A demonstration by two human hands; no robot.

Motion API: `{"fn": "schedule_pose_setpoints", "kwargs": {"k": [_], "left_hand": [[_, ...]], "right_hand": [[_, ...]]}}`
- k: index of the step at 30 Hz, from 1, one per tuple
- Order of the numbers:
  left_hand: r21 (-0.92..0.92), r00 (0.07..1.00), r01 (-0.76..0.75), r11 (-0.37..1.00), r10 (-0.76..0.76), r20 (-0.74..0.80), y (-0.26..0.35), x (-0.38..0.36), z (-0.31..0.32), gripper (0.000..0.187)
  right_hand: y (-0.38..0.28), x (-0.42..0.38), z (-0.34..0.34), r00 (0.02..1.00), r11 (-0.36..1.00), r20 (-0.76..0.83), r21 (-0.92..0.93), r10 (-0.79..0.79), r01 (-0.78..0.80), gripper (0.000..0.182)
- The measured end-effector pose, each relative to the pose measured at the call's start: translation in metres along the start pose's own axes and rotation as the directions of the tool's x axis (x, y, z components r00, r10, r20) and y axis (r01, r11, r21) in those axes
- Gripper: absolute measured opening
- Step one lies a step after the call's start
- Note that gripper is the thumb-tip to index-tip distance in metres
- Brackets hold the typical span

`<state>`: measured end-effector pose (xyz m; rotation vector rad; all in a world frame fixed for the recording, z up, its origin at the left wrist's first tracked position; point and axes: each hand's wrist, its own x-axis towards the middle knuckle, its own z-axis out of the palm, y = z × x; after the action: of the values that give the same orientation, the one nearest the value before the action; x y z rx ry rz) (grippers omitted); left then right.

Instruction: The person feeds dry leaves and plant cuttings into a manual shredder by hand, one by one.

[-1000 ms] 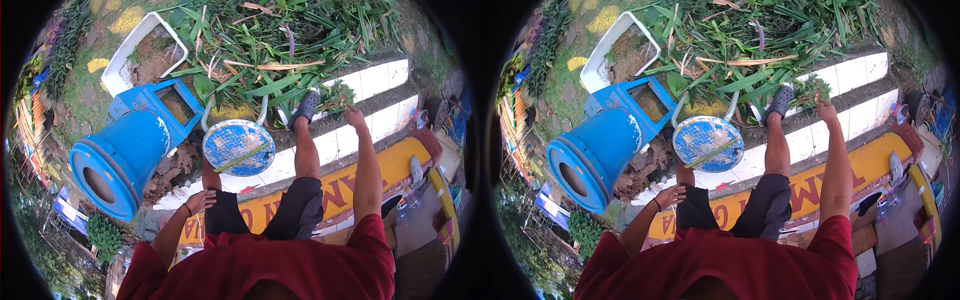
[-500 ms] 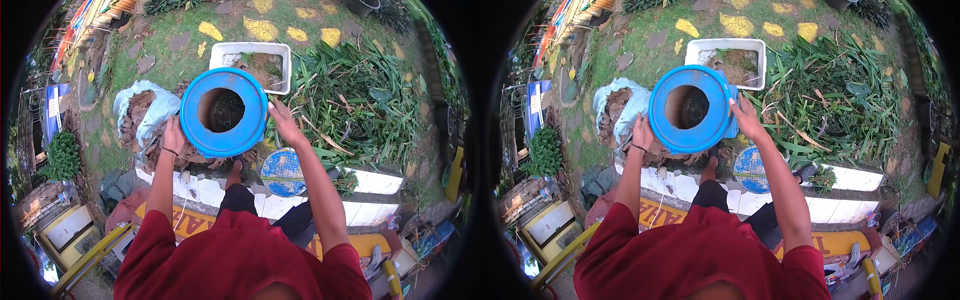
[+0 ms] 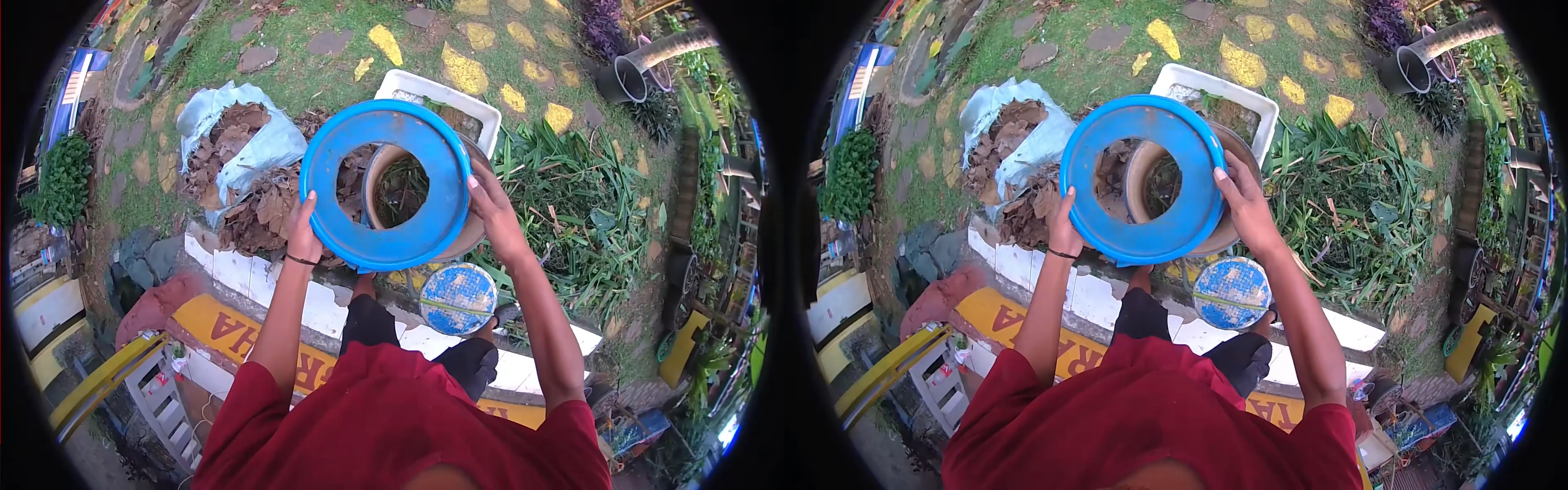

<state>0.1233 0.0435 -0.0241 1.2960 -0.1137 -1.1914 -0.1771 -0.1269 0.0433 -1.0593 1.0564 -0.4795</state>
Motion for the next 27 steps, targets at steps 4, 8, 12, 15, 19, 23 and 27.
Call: {"fn": "schedule_pose_setpoints", "kwargs": {"k": [4,8,12,15,19,23,27], "left_hand": [[0.024,0.971,0.015,1.000,-0.008,-0.240,0.008,-0.040,-0.115,0.044],[-0.040,0.906,0.054,0.998,-0.066,-0.419,-0.002,-0.095,-0.214,0.047],[-0.122,0.831,0.052,0.991,-0.111,-0.546,-0.015,-0.130,-0.231,0.045],[-0.072,0.795,0.187,0.980,-0.193,-0.575,-0.031,-0.157,-0.251,0.042],[-0.134,0.755,0.229,0.964,-0.263,-0.601,-0.076,-0.171,-0.286,0.038],[-0.157,0.737,0.304,0.940,-0.336,-0.587,-0.091,-0.172,-0.290,0.035],[-0.158,0.755,0.331,0.930,-0.362,-0.547,-0.086,-0.160,-0.276,0.036]], "right_hand": [[0.037,0.070,0.018,0.949,0.975,0.224,-0.013,0.220,-0.223,0.056],[0.145,0.164,0.007,0.972,0.676,0.107,-0.734,0.211,-0.065,0.061],[0.241,0.221,0.003,0.936,0.254,0.018,-0.964,0.351,-0.077,0.081],[0.288,0.231,0.013,0.918,0.154,-0.065,-0.979,0.390,-0.135,0.095],[0.319,0.237,0.031,0.937,-0.014,-0.176,-0.984,0.302,-0.180,0.095],[0.355,0.251,0.032,0.965,-0.010,-0.198,-0.980,0.170,-0.199,0.068],[0.373,0.253,0.012,0.948,0.121,-0.012,-0.991,0.318,-0.054,0.037]]}}
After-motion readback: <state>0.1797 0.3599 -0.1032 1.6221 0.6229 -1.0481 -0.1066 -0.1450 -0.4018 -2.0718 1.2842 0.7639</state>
